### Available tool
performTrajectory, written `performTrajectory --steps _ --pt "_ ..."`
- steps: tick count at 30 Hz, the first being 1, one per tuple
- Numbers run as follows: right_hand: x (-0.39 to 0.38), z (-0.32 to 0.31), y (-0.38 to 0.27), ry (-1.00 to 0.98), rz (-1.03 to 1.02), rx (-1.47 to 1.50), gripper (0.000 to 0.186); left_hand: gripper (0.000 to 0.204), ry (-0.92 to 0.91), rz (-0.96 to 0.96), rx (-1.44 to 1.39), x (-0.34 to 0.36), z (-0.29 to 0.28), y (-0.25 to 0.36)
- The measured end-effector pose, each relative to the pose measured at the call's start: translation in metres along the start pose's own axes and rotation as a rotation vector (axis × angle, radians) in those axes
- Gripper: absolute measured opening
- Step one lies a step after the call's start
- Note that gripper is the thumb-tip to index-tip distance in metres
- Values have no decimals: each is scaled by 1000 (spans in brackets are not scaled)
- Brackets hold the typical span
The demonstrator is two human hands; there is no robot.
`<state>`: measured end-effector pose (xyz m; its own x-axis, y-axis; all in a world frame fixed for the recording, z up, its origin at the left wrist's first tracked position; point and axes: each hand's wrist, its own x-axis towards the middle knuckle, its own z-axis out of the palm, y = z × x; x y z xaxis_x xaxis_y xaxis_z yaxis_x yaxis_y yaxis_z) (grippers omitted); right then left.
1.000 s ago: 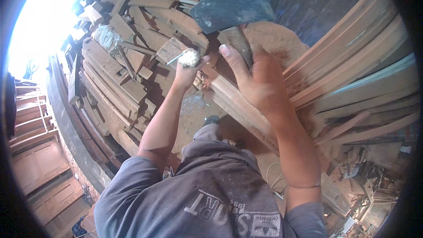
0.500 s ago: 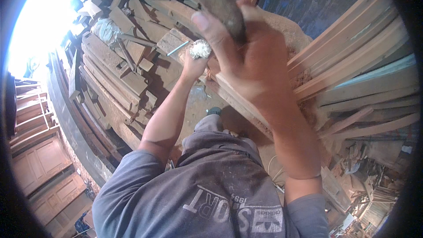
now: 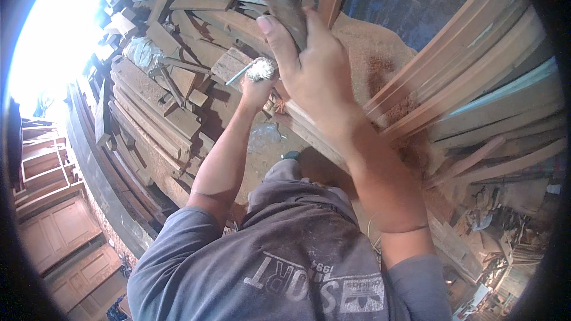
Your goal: The person uses a chisel and a mallet to carve and shape a long wooden plank. They repeatedly strike the chisel to remove wood shavings and adjust the plank's position on a workbench.
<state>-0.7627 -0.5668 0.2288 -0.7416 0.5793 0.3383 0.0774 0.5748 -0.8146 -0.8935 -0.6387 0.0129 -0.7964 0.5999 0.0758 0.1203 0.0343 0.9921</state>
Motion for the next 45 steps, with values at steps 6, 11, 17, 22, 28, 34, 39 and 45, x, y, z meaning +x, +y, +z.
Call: performTrajectory --steps 6,11,17,22,28,34,39,45 --pt "-20 1 100 -405 229 -499 61 21 -35 276 37 -7 8 -2" --pt "-33 -10 85 -322 291 -369 59 15 -202 -47 -63 24 0 -16" --pt "-34 -17 69 -272 280 -237 56 12 -456 334 63 34 6 -14" --pt "-43 -31 49 -210 166 -226 54 14 39 -15 -117 16 9 -9" --pt "-37 -43 9 -305 307 -226 59 18 141 28 -243 0 18 -6" --pt "-17 -30 -12 -206 150 -206 51 20 129 84 -114 3 22 -15" --pt "-26 5 56 -295 168 -577 60 8 -38 -135 -341 4 23 -7" --pt "0 -7 22 -270 25 -392 64 13 -24 -24 -254 0 21 -27"
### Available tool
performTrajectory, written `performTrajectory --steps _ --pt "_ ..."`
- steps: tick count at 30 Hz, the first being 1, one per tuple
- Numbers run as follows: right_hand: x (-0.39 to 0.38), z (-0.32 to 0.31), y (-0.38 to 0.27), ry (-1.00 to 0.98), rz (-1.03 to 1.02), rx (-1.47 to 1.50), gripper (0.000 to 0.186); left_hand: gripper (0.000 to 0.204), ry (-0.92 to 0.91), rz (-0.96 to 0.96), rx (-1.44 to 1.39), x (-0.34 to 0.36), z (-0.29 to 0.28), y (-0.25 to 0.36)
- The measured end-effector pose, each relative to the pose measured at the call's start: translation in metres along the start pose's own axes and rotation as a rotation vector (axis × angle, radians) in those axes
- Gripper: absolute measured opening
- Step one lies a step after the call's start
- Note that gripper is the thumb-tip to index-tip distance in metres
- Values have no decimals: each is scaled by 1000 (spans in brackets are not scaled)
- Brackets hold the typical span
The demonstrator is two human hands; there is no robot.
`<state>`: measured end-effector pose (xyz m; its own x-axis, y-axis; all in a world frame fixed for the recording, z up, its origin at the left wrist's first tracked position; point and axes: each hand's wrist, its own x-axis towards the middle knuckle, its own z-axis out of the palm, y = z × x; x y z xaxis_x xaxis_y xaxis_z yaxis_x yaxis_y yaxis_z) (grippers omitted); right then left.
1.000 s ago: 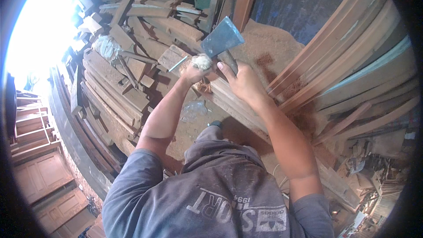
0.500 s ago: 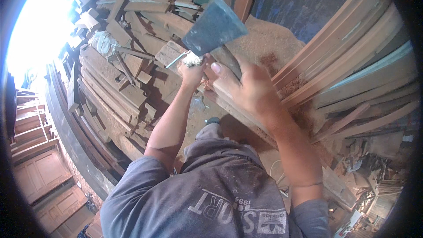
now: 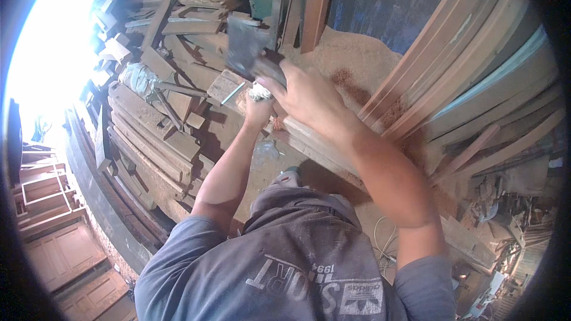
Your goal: The person uses a chisel and a mallet to carve and shape a long wooden plank. They repeatedly strike the chisel to remove wood shavings and adjust the plank's position on a workbench.
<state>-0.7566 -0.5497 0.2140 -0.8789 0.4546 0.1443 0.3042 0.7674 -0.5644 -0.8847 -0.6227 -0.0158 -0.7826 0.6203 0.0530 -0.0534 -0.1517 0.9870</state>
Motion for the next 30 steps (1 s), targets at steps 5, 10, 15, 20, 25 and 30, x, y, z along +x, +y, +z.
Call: performTrajectory --steps 5,10,15,20,25,30 --pt "-19 6 -19 145 84 118 63 12 -50 -5 121 -7 6 15" --pt "-37 31 43 -213 271 -179 62 20 -170 29 179 14 -7 1" --pt "-94 38 83 -73 353 115 53 23 -794 116 489 22 6 30" --pt "-228 10 81 17 528 332 55 17 -579 -86 429 -20 3 38" --pt "-386 7 82 -37 975 217 60 19 -872 -308 143 -93 41 47" --pt "-502 49 85 194 1267 291 60 15 -1217 -264 105 -171 170 73"
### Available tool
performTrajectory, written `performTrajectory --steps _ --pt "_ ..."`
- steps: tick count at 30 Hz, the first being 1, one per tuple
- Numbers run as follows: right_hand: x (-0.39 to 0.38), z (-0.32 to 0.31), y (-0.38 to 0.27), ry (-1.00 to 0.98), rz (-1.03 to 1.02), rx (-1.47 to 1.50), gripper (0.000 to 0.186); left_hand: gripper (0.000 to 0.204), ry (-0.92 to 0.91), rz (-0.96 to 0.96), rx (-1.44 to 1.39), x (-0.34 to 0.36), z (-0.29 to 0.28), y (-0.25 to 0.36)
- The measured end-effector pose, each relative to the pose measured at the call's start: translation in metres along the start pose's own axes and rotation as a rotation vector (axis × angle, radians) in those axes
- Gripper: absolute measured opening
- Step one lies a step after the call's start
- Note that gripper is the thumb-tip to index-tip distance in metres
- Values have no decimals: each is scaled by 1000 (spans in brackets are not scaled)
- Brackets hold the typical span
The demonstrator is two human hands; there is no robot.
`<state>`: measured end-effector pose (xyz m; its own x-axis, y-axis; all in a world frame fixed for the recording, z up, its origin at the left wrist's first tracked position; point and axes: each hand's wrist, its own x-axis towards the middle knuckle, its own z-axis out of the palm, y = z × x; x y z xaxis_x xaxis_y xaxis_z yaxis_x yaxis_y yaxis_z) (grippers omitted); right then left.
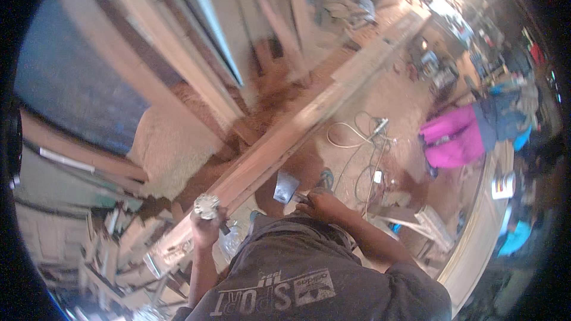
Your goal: The person uses a chisel and a mallet to carve and shape a long wooden plank. They repeatedly strike the chisel to remove wood shavings and adjust the plank's position on a workbench.
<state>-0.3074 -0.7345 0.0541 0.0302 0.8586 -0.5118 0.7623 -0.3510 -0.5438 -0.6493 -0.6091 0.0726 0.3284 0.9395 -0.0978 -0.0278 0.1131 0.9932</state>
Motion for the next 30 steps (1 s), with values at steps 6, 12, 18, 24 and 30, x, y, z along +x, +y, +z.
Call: performTrajectory --steps 6,12,18,24,30 --pt "-24 -10 71 31 182 167 61 26 -287 94 64 122 164 48" --pt "-36 -47 145 52 187 315 62 22 -435 285 -62 236 319 44" --pt "-51 -95 199 161 303 420 53 12 -519 307 -202 303 410 31" --pt "-50 -101 228 324 384 456 58 13 -587 274 -209 319 426 23" --pt "-44 -119 202 440 386 612 58 14 -674 393 -183 337 427 11"
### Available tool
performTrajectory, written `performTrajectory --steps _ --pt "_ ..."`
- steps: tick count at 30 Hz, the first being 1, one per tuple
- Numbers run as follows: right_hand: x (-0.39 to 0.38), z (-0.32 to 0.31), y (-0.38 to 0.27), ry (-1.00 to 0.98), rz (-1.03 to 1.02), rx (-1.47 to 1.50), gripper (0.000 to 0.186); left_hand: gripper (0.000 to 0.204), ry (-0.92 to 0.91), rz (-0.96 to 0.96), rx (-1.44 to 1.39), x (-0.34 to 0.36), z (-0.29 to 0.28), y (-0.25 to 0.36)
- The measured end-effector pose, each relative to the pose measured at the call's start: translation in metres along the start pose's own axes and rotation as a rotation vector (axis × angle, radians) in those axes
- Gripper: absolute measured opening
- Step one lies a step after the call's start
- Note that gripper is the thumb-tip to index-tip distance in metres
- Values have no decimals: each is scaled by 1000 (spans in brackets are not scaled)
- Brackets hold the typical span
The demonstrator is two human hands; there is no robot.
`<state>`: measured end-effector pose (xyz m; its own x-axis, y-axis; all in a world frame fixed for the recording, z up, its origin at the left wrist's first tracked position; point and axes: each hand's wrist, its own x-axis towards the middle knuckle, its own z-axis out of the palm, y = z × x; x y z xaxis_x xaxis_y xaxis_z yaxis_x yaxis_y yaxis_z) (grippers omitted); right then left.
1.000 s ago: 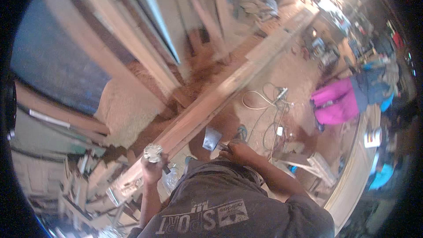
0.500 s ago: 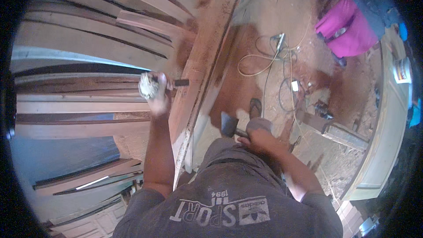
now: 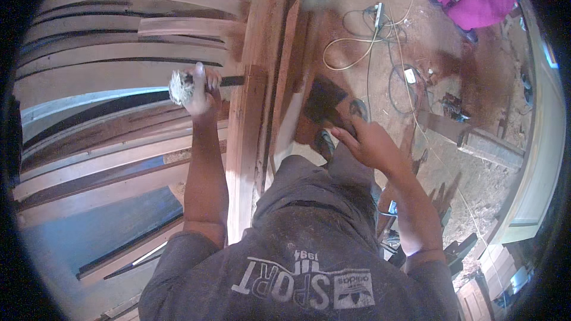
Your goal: The person uses a chisel and a mallet to carve and shape a long wooden plank. They repeatedly strike the chisel to remove wood shavings and adjust the plank's position on a workbench.
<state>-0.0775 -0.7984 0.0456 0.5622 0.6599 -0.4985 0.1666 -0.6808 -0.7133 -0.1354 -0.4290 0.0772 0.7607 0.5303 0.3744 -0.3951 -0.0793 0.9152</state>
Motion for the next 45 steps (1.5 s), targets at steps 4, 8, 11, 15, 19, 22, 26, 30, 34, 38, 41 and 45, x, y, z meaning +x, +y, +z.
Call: performTrajectory --steps 4,8,11,15,19,22,26,30,34,38,41,45 --pt "-6 -15 -46 150 -212 129 47 15 35 -14 166 -6 7 6" --pt "-9 -31 -101 322 -413 141 35 21 99 -2 415 -9 -12 -10" --pt "-15 -59 -142 369 -532 221 30 27 -10 241 782 4 3 3" --pt "-3 -76 -193 641 -821 278 27 21 -83 215 578 13 23 21" --pt "-13 -58 -257 765 -852 649 25 19 -143 261 876 11 -9 -19" --pt "39 -34 -196 456 -471 -441 35 18 -30 221 543 5 21 4" --pt "54 -65 -192 595 -675 -245 38 20 -83 77 669 15 0 6" --pt "-17 -106 -278 704 -885 404 34 19 -82 227 639 -2 9 10" --pt "-4 -68 -258 532 -674 631 39 18 -36 190 527 5 38 41" --pt "40 -38 -208 438 -591 -259 39 27 -47 146 717 2 30 42" --pt "43 -83 -229 665 -883 -84 33 38 -23 7 871 -2 27 37" --pt "-16 -86 -289 816 -970 260 27 35 -37 -25 605 -3 23 33"
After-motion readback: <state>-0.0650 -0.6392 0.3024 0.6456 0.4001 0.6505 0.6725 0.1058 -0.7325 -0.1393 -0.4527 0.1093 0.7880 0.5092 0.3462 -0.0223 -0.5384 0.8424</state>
